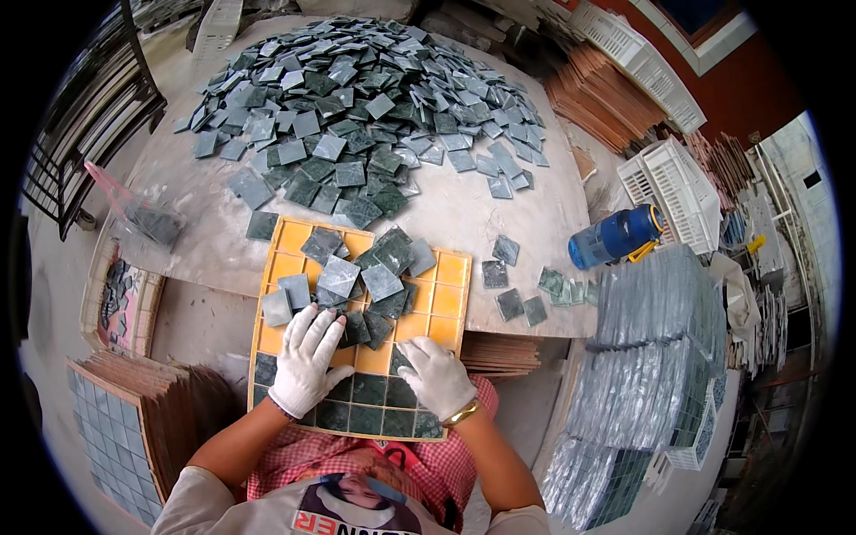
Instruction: The person places small square tiles one by one into a yellow grid frame, filling the grid cells. After completing one grid, the person flips it over and sets it aside, then repeats the process with a second grid frame.
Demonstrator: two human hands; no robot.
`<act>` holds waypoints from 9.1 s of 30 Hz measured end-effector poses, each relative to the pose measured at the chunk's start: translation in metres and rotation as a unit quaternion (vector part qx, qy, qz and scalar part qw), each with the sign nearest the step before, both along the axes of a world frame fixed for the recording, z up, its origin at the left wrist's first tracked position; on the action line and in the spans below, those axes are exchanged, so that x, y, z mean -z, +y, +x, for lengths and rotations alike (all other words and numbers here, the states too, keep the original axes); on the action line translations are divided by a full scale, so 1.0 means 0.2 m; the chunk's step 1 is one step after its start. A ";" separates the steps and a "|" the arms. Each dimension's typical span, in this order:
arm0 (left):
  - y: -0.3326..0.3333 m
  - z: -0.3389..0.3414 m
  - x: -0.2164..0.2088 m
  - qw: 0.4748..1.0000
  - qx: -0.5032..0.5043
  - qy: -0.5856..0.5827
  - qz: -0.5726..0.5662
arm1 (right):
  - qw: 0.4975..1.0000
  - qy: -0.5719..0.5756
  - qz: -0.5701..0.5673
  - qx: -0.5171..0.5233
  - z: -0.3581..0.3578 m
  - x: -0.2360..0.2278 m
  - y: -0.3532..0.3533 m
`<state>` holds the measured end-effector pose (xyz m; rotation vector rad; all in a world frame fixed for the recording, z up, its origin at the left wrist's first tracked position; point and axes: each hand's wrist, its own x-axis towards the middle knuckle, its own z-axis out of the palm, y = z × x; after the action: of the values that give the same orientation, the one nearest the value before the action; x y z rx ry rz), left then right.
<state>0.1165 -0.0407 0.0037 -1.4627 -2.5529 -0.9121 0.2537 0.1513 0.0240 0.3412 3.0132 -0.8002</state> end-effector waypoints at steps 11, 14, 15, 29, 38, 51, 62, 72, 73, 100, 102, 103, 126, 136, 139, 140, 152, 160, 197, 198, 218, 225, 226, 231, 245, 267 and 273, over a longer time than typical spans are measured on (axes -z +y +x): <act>0.07 -0.18 -0.01 0.998 0.022 0.033 -0.044 | 0.987 0.042 0.094 0.124 -0.26 0.07 -0.15; 0.09 -0.21 -0.03 0.998 0.054 -0.008 -0.041 | 0.992 0.024 0.070 0.097 -0.24 0.02 -0.12; 0.09 -0.23 -0.01 0.997 0.066 -0.028 -0.015 | 0.996 0.010 0.060 0.069 -0.20 0.01 -0.10; -0.01 -0.25 0.04 0.981 0.190 0.010 -0.029 | 0.996 0.027 -0.037 -0.070 -0.12 0.02 -0.07; -0.12 -0.28 0.01 0.958 0.079 -0.196 0.193 | 0.990 0.033 0.134 -0.037 -0.28 0.06 -0.26; -0.36 -0.25 0.08 0.854 -0.041 -0.408 0.321 | 0.994 0.019 0.042 -0.099 -0.30 0.04 -0.25; -0.55 -0.27 0.11 0.913 -0.136 -0.257 0.286 | 0.997 0.034 -0.008 0.068 -0.63 0.07 -0.68; -0.53 -0.24 0.05 0.967 -0.081 -0.151 0.189 | 0.975 0.178 0.028 -0.131 -0.32 0.09 -0.39; -0.52 -0.24 0.03 0.965 -0.093 -0.156 0.191 | 0.981 0.159 0.020 -0.108 -0.31 0.08 -0.41; -0.57 -0.31 0.08 0.980 0.005 -0.176 0.087 | 0.988 0.078 -0.136 0.017 -0.33 0.09 -0.43; -0.56 -0.33 0.11 0.980 0.017 -0.178 0.086 | 0.986 0.100 -0.133 0.009 -0.35 0.11 -0.43; -0.55 -0.34 0.11 0.980 0.023 -0.178 0.086 | 0.987 0.102 -0.127 0.012 -0.35 0.10 -0.43; -0.58 -0.24 0.14 0.955 -0.135 -0.205 0.169 | 0.985 0.118 -0.093 -0.086 -0.62 0.10 -0.55; -0.52 -0.14 0.16 0.967 -0.145 -0.179 0.111 | 0.948 0.116 0.168 -0.245 -0.86 0.07 -0.42; -0.47 -0.16 0.14 0.963 -0.157 -0.192 0.107 | 0.955 0.156 0.162 -0.192 -0.94 0.05 -0.31; -0.47 -0.18 0.14 0.963 -0.153 -0.198 0.104 | 0.959 0.150 0.175 -0.165 -0.94 0.02 -0.29; -0.41 -0.26 0.14 0.943 -0.157 -0.280 0.087 | 0.963 0.268 -0.004 0.040 -0.67 -0.04 -0.29; -0.45 -0.23 0.18 0.944 -0.159 -0.275 0.088 | 0.966 0.230 0.114 -0.024 -0.72 0.12 -0.58; -0.03 -0.64 0.06 0.998 0.051 -0.028 -0.025 | 0.983 0.050 0.150 0.090 -0.69 -0.10 -0.21; 0.00 -0.64 0.05 0.996 0.062 -0.047 -0.037 | 0.985 0.073 0.110 0.110 -0.63 -0.10 -0.19; -0.21 -0.61 0.02 0.999 0.038 -0.031 -0.012 | 0.994 0.105 -0.001 0.005 -0.60 -0.05 -0.18; -0.15 -0.70 0.00 0.996 0.050 -0.072 0.031 | 0.991 0.070 -0.115 0.001 -0.59 0.11 -0.25; -0.16 -0.72 0.00 0.995 0.051 -0.085 0.027 | 0.992 0.066 -0.107 0.009 -0.59 0.11 -0.26; -0.12 -0.67 -0.05 0.983 0.048 -0.166 0.063 | 0.986 0.137 -0.099 0.010 -0.58 0.13 -0.31; 0.09 -0.40 -0.06 0.845 0.085 -0.528 -0.010 | 0.909 0.210 -0.280 0.227 -0.38 0.11 -0.17; 0.01 -0.10 0.11 0.993 0.068 0.053 -0.086 | 0.932 0.168 -0.081 0.309 -0.27 0.09 -0.01; 0.13 -0.19 0.11 0.992 0.071 0.061 -0.088 | 0.959 0.100 0.088 0.249 -0.35 0.12 -0.02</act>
<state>0.0790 -0.0154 -0.0184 -1.7085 -2.5229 -0.6019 0.1831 0.1464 0.0009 1.1227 3.2346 -0.6048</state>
